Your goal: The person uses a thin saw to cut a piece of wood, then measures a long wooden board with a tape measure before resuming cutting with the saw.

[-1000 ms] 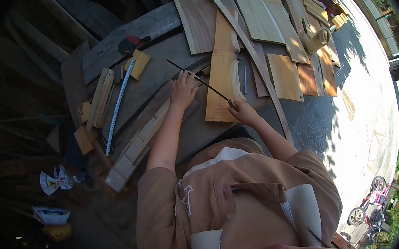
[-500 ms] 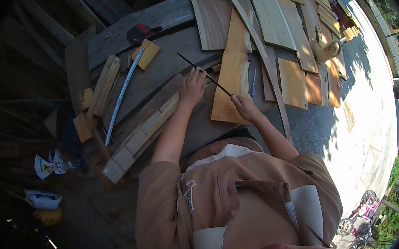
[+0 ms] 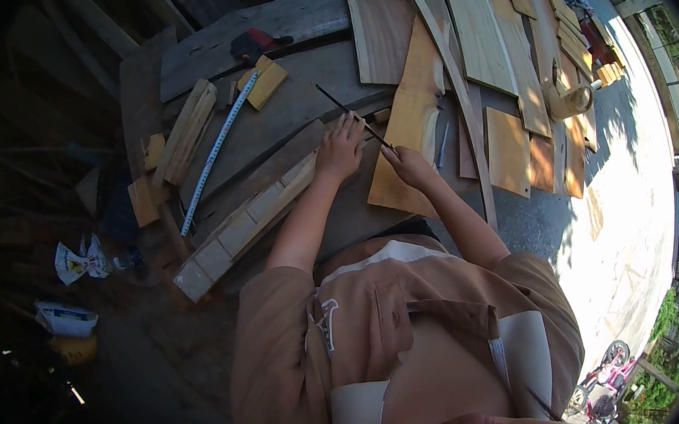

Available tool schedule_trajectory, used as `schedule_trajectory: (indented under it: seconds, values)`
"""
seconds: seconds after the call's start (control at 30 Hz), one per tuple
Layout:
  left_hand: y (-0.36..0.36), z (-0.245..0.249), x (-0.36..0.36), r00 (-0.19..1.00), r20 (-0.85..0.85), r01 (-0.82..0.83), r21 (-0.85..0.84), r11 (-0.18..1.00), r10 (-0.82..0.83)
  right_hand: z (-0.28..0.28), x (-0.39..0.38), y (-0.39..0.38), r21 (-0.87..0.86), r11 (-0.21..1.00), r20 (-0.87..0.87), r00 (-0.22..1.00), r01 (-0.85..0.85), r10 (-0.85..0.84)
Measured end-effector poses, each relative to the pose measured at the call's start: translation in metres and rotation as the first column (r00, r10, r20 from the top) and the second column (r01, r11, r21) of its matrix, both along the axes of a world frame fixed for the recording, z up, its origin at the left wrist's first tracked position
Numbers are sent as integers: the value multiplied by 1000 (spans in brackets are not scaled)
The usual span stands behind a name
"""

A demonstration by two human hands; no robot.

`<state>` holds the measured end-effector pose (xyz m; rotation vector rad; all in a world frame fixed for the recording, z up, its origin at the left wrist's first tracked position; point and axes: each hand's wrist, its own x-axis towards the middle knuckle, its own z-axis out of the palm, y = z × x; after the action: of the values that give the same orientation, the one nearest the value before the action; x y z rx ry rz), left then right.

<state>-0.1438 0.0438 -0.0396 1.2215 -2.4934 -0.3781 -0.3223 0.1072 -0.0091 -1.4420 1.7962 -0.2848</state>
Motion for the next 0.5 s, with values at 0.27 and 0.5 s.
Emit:
schedule_trajectory:
  seconds: [0.27,0.5]
  values:
    - [-1,8,3,999,-43,4,9,1000,-3,-6,3,3,-86,993,-106,992,-81,72]
    - [11,19,39,962,113,-265,152,952,250,-12,2,10,-128,991,-105,994,-48,34]
